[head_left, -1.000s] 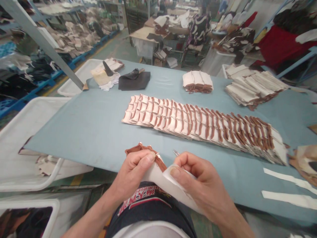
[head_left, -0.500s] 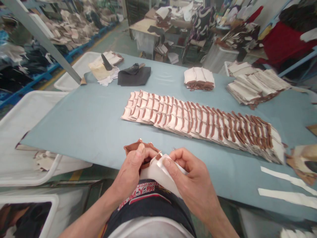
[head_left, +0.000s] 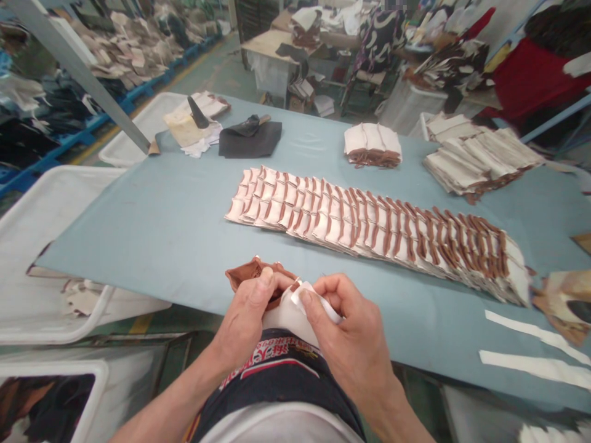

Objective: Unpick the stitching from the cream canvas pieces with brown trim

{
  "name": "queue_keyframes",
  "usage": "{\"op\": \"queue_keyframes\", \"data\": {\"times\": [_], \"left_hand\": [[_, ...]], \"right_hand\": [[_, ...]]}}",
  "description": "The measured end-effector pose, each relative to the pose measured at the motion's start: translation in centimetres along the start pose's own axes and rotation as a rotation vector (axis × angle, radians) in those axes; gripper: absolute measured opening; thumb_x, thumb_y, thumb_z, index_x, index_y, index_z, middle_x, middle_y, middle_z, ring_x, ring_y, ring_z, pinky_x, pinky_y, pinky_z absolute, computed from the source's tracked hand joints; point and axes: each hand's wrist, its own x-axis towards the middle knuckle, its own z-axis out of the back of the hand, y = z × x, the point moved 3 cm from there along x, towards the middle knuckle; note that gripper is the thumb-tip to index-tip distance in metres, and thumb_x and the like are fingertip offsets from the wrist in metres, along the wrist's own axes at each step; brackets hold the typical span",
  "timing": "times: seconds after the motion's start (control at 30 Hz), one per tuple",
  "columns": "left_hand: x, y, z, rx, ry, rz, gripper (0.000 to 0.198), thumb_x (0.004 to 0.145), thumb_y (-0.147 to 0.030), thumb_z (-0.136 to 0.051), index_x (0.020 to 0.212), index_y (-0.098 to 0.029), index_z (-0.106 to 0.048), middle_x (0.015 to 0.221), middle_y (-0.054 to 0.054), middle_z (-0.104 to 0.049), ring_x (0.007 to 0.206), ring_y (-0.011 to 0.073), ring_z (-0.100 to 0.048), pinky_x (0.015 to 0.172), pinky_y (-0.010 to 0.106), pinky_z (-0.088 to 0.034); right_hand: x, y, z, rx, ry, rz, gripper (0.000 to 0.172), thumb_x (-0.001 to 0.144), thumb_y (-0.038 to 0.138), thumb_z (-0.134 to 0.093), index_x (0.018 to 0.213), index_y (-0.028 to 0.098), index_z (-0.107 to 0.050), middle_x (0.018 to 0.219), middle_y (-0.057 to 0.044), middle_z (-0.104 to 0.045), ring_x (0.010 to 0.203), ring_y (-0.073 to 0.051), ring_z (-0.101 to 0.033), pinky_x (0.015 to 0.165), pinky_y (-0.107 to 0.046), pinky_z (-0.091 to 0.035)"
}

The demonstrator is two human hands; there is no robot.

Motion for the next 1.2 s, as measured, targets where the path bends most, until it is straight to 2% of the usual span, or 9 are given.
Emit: {"op": "queue_keyframes", "data": {"times": [0.1,0.2,0.43,0.53,0.7,0.8,0.93,1.2], "left_hand": [[0.3,-0.1,0.0,0.034,0.029,-0.055,0.054,0.106,-0.056,-0.043,0.083,-0.016,-0.072,0.085,0.005,-0.068,0.077,0.0189,-0.056,0.070,0.027,-0.043],[0.4,-0.1,0.1,0.067,0.043,-0.085,0.049,0.106,-0.050,-0.045,0.082,-0.016,-0.070,0.080,0.004,-0.064,0.074,0.0175,-0.051,0.067,0.026,-0.040],[0.6,-1.1,-0.3,0.117,0.061,-0.053,0.029,0.094,-0.040,-0.064,0.081,-0.015,-0.068,0.075,0.001,-0.060,0.065,0.0130,-0.046,0.061,0.024,-0.038],[0.8,-1.5,-0.6,0.147,0.027,-0.073,0.026,0.090,-0.036,-0.064,0.075,-0.015,-0.066,0.069,0.000,-0.058,0.061,0.0121,-0.045,0.060,0.024,-0.038],[0.7,-1.9,-1.2,0.257,-0.068,-0.089,0.022,0.085,-0.030,-0.060,0.071,-0.014,-0.067,0.062,-0.001,-0.057,0.057,0.0116,-0.045,0.054,0.023,-0.036],[0.7,-2.3,-1.5,0.330,-0.103,-0.120,0.020,0.082,-0.026,-0.058,0.070,-0.013,-0.067,0.061,-0.001,-0.058,0.057,0.0117,-0.046,0.053,0.022,-0.036],[0.7,-2.8,-1.7,0.378,-0.107,-0.167,0.021,0.082,-0.022,-0.056,0.067,-0.014,-0.068,0.060,-0.001,-0.059,0.056,0.0112,-0.047,0.054,0.021,-0.038],[0.9,-2.5,-1.5,0.381,-0.074,-0.156,0.020,0.083,-0.022,-0.056,0.068,-0.014,-0.067,0.062,-0.001,-0.062,0.057,0.0111,-0.049,0.054,0.020,-0.040]], "right_hand": [[0.0,0.2,-0.1,-0.119,-0.119,0.137,0.023,0.095,0.041,-0.060,0.080,0.023,-0.061,0.049,0.007,-0.054,0.041,-0.012,-0.047,0.048,-0.026,-0.030],[0.0,0.2,-0.3,-0.178,-0.179,0.216,0.023,0.096,0.038,-0.060,0.080,0.023,-0.063,0.048,0.007,-0.053,0.039,-0.011,-0.046,0.048,-0.026,-0.030],[0.1,0.1,-0.2,-0.158,-0.179,0.206,0.024,0.096,0.039,-0.061,0.079,0.022,-0.063,0.047,0.009,-0.049,0.038,-0.011,-0.044,0.046,-0.025,-0.029],[0.2,-0.1,-0.2,-0.097,-0.149,0.161,0.024,0.094,0.041,-0.061,0.079,0.023,-0.061,0.048,0.008,-0.049,0.039,-0.011,-0.044,0.045,-0.025,-0.029],[0.5,-0.5,-0.3,0.058,0.003,0.020,0.028,0.094,0.046,-0.058,0.077,0.024,-0.056,0.049,0.007,-0.053,0.043,-0.011,-0.045,0.046,-0.024,-0.031],[0.9,-0.7,-0.2,0.105,0.051,-0.030,0.032,0.093,0.051,-0.056,0.076,0.024,-0.054,0.050,0.006,-0.053,0.045,-0.012,-0.046,0.047,-0.025,-0.032],[1.2,-1.0,-0.3,0.155,0.065,-0.031,0.034,0.094,0.051,-0.053,0.074,0.024,-0.051,0.053,0.006,-0.053,0.047,-0.012,-0.046,0.050,-0.025,-0.034],[1.3,-1.1,-0.6,0.233,0.108,-0.062,0.033,0.092,0.050,-0.053,0.075,0.023,-0.051,0.057,0.004,-0.054,0.050,-0.012,-0.047,0.051,-0.025,-0.034]]}}
